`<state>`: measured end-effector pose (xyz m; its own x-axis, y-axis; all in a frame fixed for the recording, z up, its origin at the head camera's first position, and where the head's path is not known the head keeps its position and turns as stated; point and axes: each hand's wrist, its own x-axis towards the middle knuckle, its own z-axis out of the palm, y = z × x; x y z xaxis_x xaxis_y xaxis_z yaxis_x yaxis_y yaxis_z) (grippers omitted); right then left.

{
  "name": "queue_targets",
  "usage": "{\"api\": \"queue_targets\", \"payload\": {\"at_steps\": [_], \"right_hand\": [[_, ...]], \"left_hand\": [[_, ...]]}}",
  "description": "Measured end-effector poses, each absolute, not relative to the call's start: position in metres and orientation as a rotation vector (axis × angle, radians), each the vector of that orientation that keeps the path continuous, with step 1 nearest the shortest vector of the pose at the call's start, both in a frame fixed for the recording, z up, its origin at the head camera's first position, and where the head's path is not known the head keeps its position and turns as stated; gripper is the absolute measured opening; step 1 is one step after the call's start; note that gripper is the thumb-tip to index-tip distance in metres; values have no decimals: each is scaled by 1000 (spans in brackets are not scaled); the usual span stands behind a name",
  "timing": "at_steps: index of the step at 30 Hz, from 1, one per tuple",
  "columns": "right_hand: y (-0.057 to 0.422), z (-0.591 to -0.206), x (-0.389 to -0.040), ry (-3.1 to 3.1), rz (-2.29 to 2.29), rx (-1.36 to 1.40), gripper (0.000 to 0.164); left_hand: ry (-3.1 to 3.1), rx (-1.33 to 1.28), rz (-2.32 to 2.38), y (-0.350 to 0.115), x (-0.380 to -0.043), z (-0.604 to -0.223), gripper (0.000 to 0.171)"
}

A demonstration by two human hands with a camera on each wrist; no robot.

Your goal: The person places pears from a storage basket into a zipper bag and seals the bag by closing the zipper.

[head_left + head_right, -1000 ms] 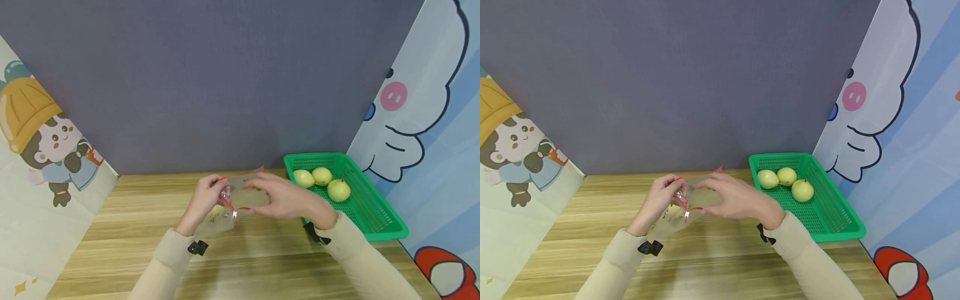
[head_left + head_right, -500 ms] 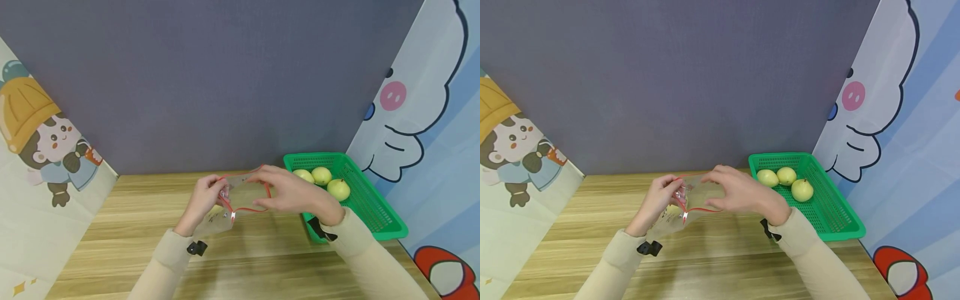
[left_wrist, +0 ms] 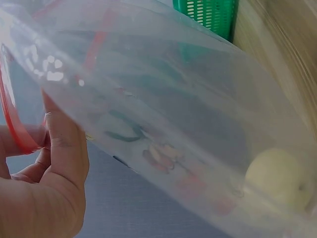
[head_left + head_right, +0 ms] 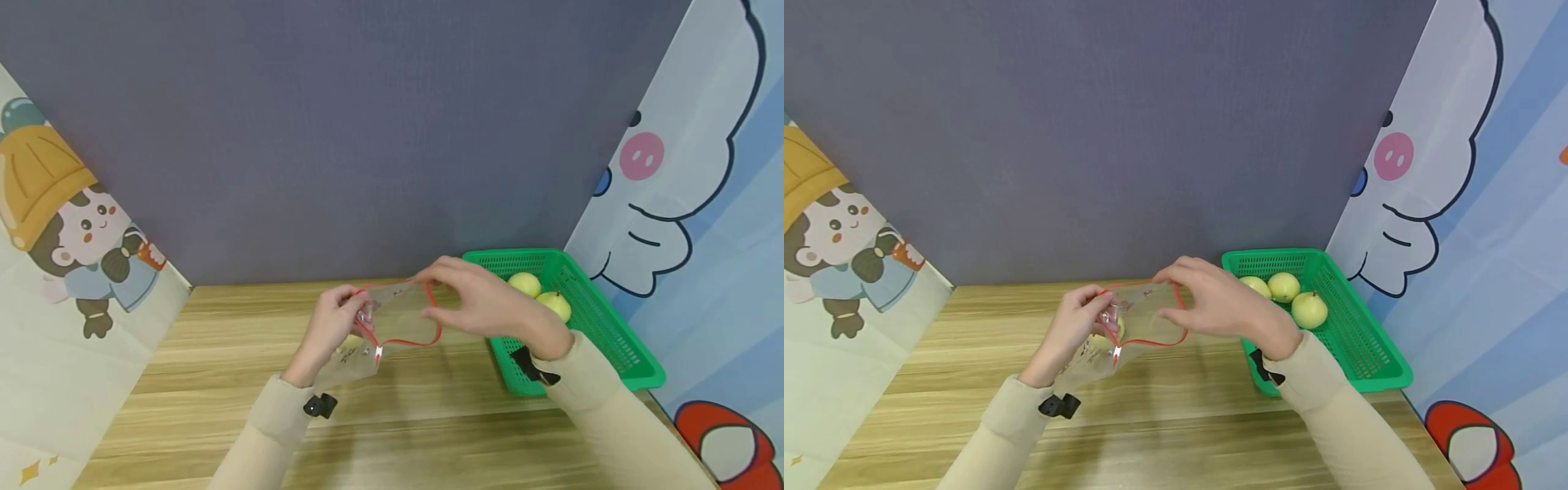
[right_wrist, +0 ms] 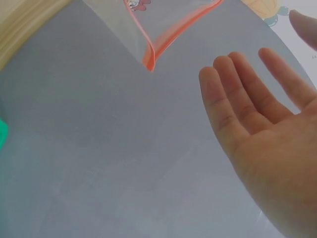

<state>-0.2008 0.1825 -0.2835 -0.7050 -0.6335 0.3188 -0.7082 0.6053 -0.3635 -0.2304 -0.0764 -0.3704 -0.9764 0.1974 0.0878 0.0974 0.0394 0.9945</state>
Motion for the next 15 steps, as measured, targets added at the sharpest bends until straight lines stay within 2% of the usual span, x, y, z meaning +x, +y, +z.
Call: {"api": "queue_targets", "payload": {"at_steps": [15], "right_hand": [[200, -283, -208, -2699, 744, 1000, 43]], "left_hand": [[2197, 328, 2122, -81, -232, -372, 28]]}}
